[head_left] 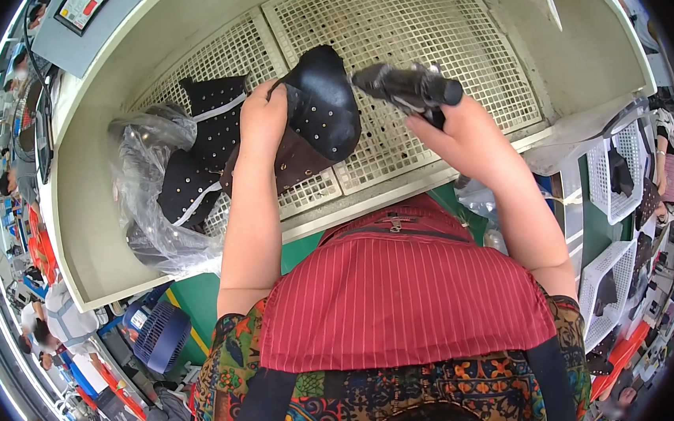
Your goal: The person uses a hot glue gun to attach white strips to black studded shoe parts on a perforated workbench. They repeatedly pick up parts, apply glue, press the strips, and place the finished items into a white basket.
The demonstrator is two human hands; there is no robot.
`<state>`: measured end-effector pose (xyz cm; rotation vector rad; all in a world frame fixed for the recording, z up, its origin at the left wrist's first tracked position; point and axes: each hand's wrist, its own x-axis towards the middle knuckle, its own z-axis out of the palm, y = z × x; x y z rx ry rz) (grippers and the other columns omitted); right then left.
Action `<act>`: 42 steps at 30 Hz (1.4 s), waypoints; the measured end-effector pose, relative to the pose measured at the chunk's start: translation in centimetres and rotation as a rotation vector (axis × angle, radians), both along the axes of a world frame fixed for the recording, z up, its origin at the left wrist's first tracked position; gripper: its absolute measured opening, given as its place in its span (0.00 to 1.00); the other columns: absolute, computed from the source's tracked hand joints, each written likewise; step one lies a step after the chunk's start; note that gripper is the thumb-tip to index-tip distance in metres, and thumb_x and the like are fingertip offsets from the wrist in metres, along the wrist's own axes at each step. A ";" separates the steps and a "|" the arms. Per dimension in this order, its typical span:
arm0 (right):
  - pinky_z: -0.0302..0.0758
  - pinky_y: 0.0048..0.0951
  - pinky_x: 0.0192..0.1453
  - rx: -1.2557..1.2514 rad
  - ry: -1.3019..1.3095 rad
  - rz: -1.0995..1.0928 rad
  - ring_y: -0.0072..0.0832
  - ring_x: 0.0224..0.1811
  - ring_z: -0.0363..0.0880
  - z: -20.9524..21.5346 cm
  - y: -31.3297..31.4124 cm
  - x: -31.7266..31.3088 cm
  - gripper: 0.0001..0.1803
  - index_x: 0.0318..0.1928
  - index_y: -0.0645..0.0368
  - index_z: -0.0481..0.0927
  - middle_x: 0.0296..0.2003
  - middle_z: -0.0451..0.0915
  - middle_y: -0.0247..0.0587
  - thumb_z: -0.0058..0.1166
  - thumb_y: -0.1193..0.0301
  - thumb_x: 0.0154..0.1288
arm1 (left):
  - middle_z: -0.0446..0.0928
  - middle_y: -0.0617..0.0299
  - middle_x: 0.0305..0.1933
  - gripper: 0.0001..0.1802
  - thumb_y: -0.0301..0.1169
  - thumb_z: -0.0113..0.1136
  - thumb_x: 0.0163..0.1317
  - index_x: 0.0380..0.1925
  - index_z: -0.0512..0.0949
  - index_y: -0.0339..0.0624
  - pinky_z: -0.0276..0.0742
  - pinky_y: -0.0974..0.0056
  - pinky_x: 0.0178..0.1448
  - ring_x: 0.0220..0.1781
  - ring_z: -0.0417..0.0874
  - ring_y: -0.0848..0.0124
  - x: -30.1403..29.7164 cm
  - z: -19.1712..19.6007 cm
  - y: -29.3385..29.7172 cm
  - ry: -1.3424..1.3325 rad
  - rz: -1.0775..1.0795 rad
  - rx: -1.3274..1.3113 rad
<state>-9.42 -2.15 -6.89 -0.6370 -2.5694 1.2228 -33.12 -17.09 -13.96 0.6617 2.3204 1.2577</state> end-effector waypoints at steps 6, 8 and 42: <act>0.74 0.40 0.41 0.019 -0.055 -0.140 0.48 0.36 0.79 1.3 0.3 0.1 0.20 0.51 0.60 0.72 0.34 0.80 0.52 0.56 0.68 0.59 | 0.82 0.50 0.41 0.18 0.34 0.50 0.62 0.45 0.79 0.34 0.73 0.64 0.51 0.44 0.82 0.63 -0.2 -0.5 -0.1 -0.040 0.009 0.035; 0.74 0.40 0.41 0.009 -0.111 -0.078 0.48 0.36 0.79 1.8 0.4 1.5 0.21 0.52 0.59 0.72 0.33 0.79 0.52 0.56 0.68 0.58 | 0.82 0.51 0.41 0.18 0.35 0.50 0.62 0.45 0.79 0.34 0.73 0.65 0.51 0.44 0.82 0.64 -0.2 -0.4 -0.2 -0.067 0.021 0.039; 0.71 0.36 0.58 0.015 -0.093 -0.572 0.46 0.53 0.76 -7.8 5.7 7.6 0.34 0.56 0.72 0.70 0.50 0.75 0.61 0.56 0.56 0.59 | 0.78 0.54 0.44 0.16 0.27 0.52 0.64 0.48 0.75 0.26 0.72 0.67 0.52 0.45 0.78 0.70 6.6 12.1 -1.9 -0.008 -0.214 0.367</act>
